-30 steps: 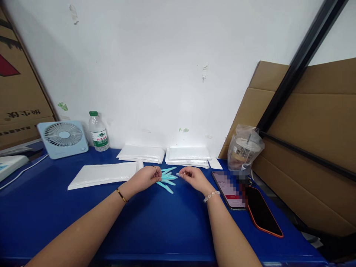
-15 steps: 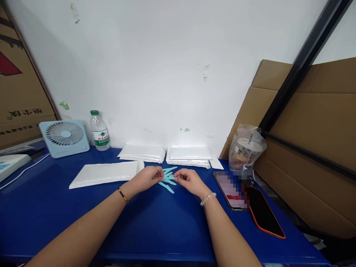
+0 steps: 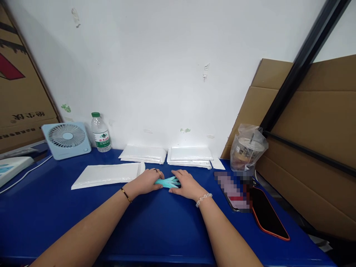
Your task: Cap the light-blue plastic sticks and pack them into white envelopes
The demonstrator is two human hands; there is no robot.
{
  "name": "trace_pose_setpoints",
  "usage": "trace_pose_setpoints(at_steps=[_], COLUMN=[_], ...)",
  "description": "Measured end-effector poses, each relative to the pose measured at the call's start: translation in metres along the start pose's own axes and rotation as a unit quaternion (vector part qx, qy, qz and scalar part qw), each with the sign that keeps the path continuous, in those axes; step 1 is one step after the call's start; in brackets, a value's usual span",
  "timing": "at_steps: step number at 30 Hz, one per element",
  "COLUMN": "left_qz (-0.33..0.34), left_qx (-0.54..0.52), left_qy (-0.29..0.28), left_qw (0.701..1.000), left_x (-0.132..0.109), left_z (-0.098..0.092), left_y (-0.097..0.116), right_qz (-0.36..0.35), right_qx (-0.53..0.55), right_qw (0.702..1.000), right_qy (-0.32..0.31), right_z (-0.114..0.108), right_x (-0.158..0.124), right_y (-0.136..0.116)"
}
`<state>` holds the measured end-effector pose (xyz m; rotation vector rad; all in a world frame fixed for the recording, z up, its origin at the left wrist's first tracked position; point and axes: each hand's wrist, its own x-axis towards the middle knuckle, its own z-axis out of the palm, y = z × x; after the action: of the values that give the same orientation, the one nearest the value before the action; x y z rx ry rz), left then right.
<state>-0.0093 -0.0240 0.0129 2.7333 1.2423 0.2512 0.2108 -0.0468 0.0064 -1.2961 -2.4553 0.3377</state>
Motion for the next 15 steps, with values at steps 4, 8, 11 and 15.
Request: trace_pose_setpoints(at_steps=[4, 8, 11, 15], left_qz=[0.007, 0.008, 0.021, 0.012], left_qx=[0.056, 0.078, 0.081, 0.083], left_qy=[-0.012, -0.013, -0.002, -0.005], left_qw=[0.998, 0.997, 0.997, 0.996], left_x=[0.000, 0.002, 0.003, 0.003], left_z=[0.004, 0.011, 0.012, 0.009], left_y=[0.012, 0.018, 0.020, 0.023], right_qz=[-0.022, -0.013, -0.010, 0.018], right_qx=[-0.060, -0.143, -0.178, -0.188], right_qw=[0.997, 0.989, 0.983, 0.981], right_qy=[-0.034, -0.045, -0.053, -0.052], right_z=[0.003, 0.008, 0.009, 0.010], right_x=[0.003, 0.005, 0.007, 0.008], right_y=[-0.017, -0.030, -0.032, -0.034])
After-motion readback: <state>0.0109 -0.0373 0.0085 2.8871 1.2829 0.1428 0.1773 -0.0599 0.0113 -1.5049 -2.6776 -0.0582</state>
